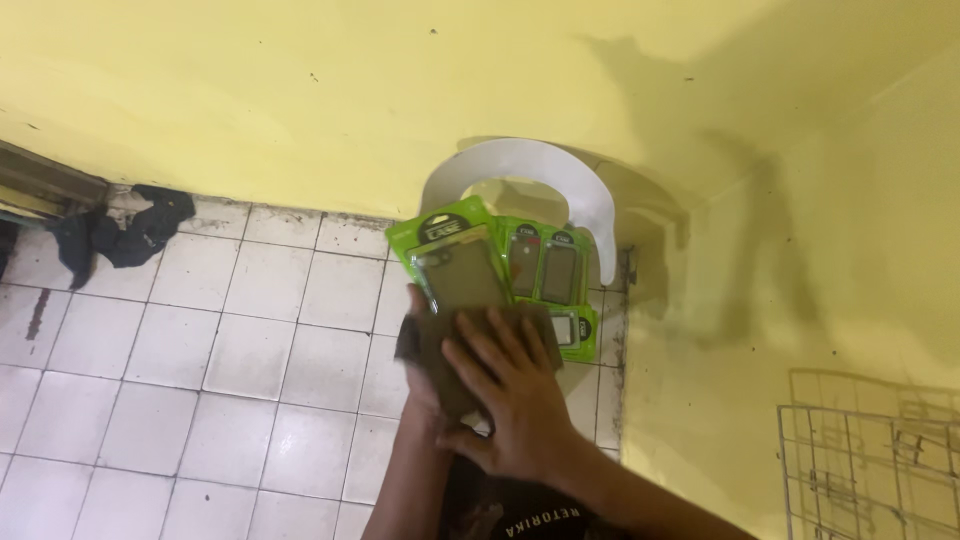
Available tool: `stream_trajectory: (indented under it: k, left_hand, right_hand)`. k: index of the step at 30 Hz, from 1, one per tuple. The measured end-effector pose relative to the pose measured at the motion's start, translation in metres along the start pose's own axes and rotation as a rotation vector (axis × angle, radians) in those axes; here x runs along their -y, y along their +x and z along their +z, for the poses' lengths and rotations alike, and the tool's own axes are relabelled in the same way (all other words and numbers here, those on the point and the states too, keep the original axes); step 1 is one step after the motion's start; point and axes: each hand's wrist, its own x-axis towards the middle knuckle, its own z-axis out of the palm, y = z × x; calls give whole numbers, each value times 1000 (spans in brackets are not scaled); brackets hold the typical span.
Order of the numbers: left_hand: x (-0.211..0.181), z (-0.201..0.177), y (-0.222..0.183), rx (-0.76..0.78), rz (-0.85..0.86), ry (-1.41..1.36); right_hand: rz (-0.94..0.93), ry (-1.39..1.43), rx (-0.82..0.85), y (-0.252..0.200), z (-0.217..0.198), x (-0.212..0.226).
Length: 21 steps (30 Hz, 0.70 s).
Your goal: The person picks up packaged phone cases from a white plastic chair, wipes each package with a cloth, and hangs them on a wall-mounted wire grid. The person repeats this process for multiple phone cases of different colors.
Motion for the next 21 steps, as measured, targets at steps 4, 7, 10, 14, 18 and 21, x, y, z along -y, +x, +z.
stream_trajectory:
  k: [4, 7, 10, 14, 18, 21]
  left_hand:
    - [-9, -3, 6, -534, 6, 63]
    - [-4, -27, 2, -386, 30, 54]
    - [0, -71, -14, -556, -65, 5]
    - [0, -134, -27, -551, -95, 359]
    - [9, -164, -37, -795, -128, 938]
    - [20, -162, -33, -703, -23, 704]
  right_hand:
    - [30, -20, 129, -29, 12, -5]
    - [62, 101, 116, -42, 19, -29]
    - [353, 559, 222, -60, 29, -56]
    - [932, 794, 186, -75, 27, -98]
    - [413, 541, -147, -60, 26, -109]
    - [211, 181, -26, -26, 47, -92]
